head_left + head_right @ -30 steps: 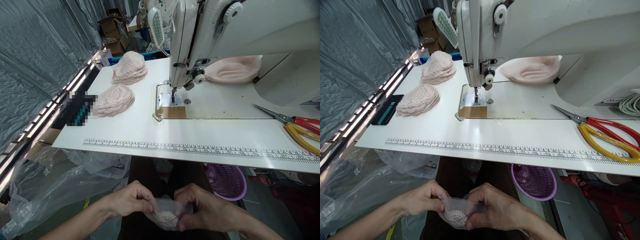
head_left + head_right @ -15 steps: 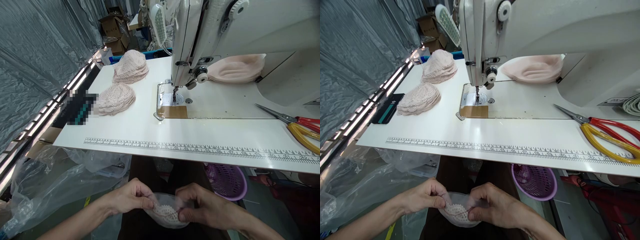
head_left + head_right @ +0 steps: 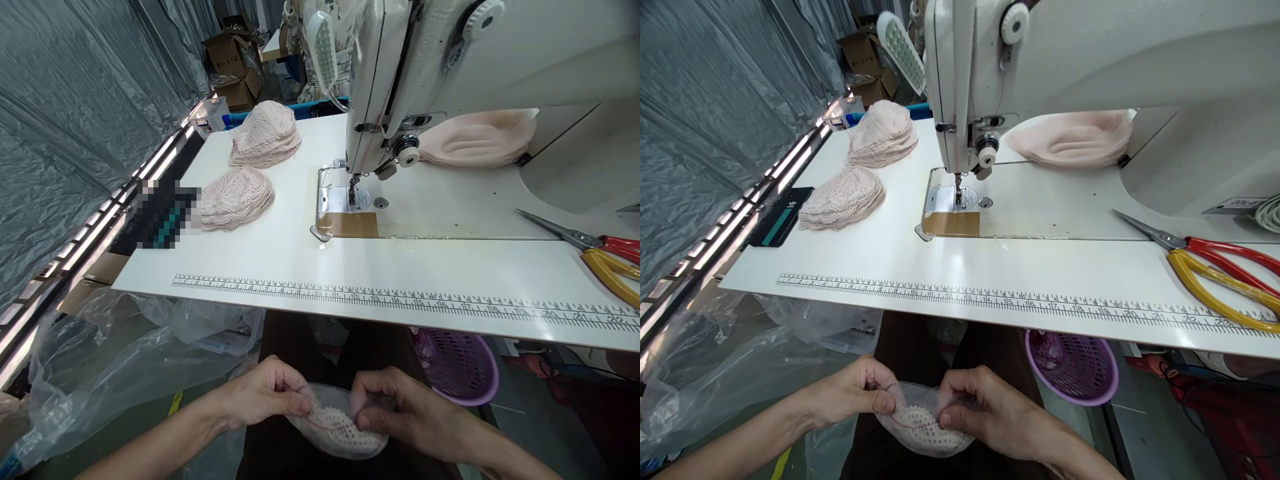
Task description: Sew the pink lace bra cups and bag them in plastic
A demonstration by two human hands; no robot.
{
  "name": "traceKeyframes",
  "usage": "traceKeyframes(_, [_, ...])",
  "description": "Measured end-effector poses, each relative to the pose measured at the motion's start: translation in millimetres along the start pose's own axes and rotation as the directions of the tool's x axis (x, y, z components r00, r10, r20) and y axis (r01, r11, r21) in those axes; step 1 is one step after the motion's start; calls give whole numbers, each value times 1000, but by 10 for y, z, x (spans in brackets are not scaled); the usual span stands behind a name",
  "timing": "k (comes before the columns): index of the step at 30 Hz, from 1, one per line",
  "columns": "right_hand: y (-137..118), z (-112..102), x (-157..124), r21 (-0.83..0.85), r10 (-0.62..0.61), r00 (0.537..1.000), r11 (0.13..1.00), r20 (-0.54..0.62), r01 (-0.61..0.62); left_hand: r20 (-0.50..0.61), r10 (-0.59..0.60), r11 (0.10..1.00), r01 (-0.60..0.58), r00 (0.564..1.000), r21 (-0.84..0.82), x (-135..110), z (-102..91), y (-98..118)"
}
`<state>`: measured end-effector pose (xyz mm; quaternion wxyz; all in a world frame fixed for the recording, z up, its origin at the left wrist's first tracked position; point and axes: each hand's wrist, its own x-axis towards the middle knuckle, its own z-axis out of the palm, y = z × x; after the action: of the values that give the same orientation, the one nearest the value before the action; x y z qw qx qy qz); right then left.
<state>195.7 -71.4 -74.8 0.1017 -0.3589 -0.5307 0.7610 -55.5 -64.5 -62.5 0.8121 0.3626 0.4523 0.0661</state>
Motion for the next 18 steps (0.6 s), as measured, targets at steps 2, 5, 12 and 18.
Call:
traceKeyframes(2, [-12,5,-10,3,-4,1000,1000,9,4,13,4,1000,-4,1000,27,-4,0,-5])
traceKeyframes(5, [-15,11,-20,27,-40,998,999,48,39,38,6,999,-8,999,51,-14,-3,-11])
traceKeyframes(12, [7,18,-61,-60,-16,999,998,42,19,80,7,997,-13,997,76,-32,-17,-21])
traceKeyframes(18, [36,18,-89,-119,-9,999,993,49,15,56,26,990,-34,998,139,-37,-48,-39])
